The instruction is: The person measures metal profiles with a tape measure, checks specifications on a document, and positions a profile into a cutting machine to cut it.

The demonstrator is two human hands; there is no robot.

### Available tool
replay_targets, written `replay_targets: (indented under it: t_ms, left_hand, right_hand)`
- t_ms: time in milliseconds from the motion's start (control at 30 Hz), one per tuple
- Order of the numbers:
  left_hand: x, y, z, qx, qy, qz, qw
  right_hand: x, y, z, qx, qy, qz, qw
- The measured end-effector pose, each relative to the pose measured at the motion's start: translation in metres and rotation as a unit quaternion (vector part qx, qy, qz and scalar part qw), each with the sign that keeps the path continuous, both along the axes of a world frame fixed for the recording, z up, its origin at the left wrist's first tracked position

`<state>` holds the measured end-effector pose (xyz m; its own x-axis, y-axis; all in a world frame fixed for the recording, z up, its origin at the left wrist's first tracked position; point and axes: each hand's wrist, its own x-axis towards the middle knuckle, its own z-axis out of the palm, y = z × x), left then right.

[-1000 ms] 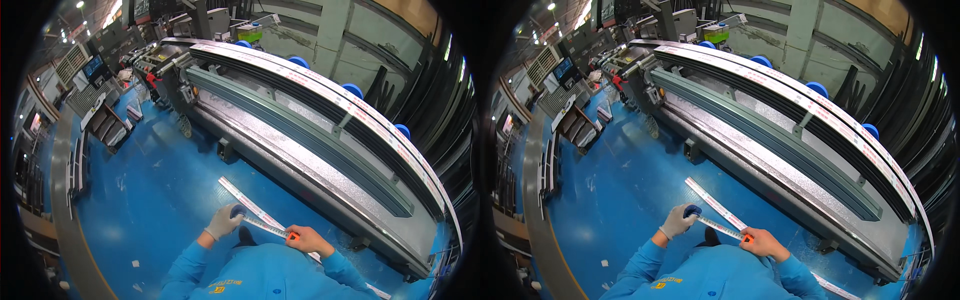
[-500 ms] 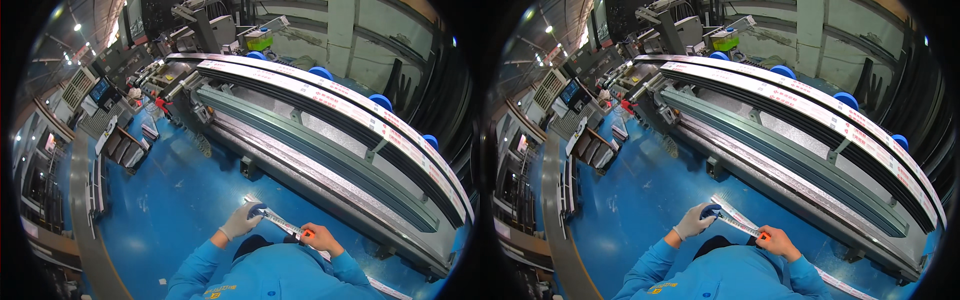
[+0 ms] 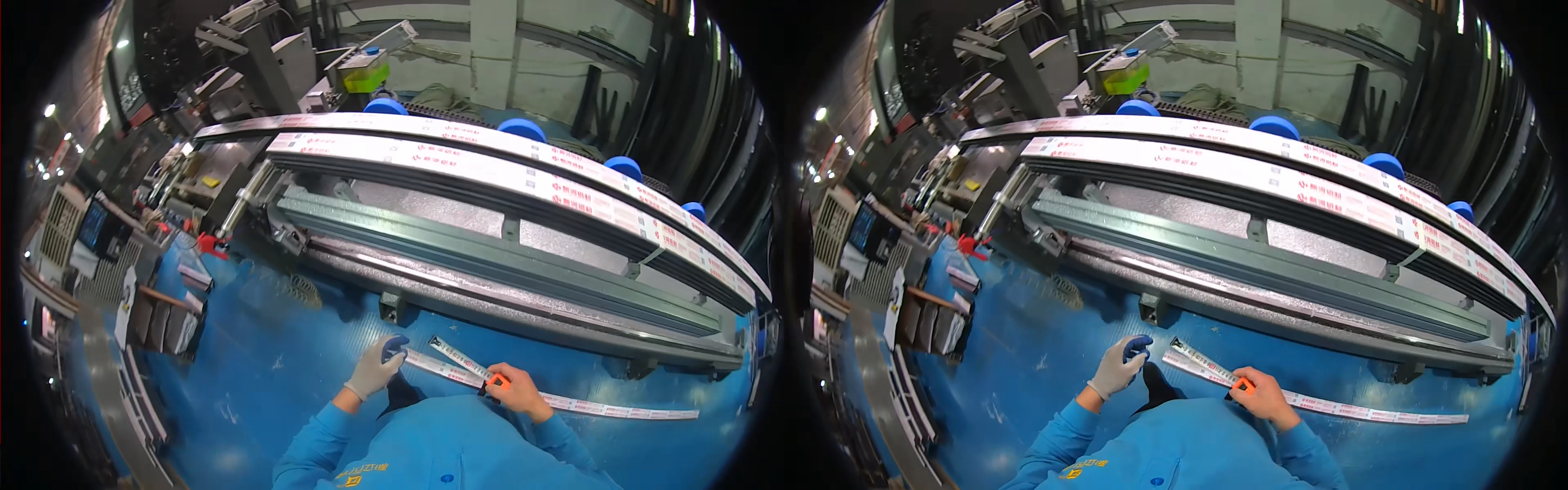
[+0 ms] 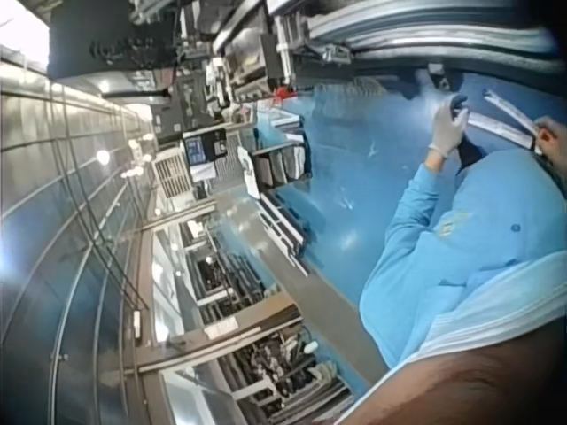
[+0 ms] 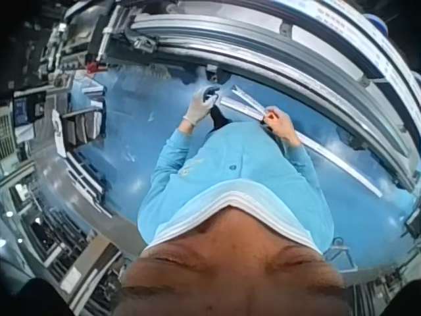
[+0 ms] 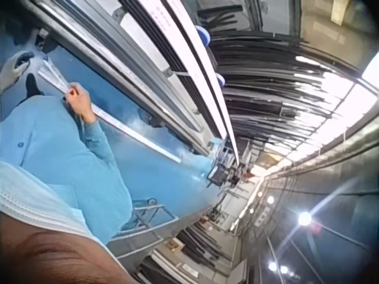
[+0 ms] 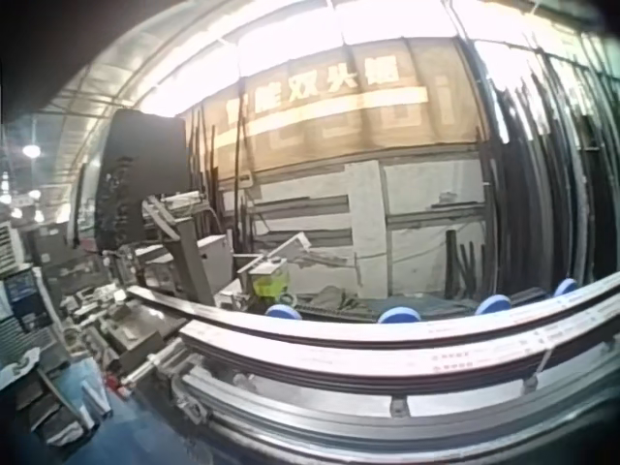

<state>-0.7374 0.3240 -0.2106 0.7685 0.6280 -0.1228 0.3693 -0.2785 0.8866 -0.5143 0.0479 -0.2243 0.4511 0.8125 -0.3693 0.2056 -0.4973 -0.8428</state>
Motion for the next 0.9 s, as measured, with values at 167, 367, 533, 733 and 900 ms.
replay_targets:
  t_ms: [167, 367, 533, 733, 900]
  left_hand:
    - [0.008, 0.074, 0.013, 0.028, -0.029, -0.079, 0.996]
    - [0.044, 0.146, 0.051, 0.236, -0.105, -0.079, 0.963]
    - [0.083, 0.197, 0.12, 0.348, -0.138, -0.079, 0.924]
    - [0.132, 0.262, 0.167, 0.4, -0.177, -0.122, 0.891]
    - [0.169, 0.305, 0.164, 0.404, -0.194, -0.175, 0.877]
  right_hand:
    - [-0.037, 0.049, 0.015, -0.019, -0.033, -0.07, 0.997]
    - [-0.058, 0.054, 0.009, -0.022, -0.029, -0.105, 0.994]
    - [-0.052, 0.052, 0.005, 0.013, -0.034, -0.09, 0.995]
    - [-0.043, 0.068, 0.011, 0.049, -0.053, -0.181, 0.981]
    - [-0.054, 0.102, 0.009, 0.087, -0.091, -0.29, 0.949]
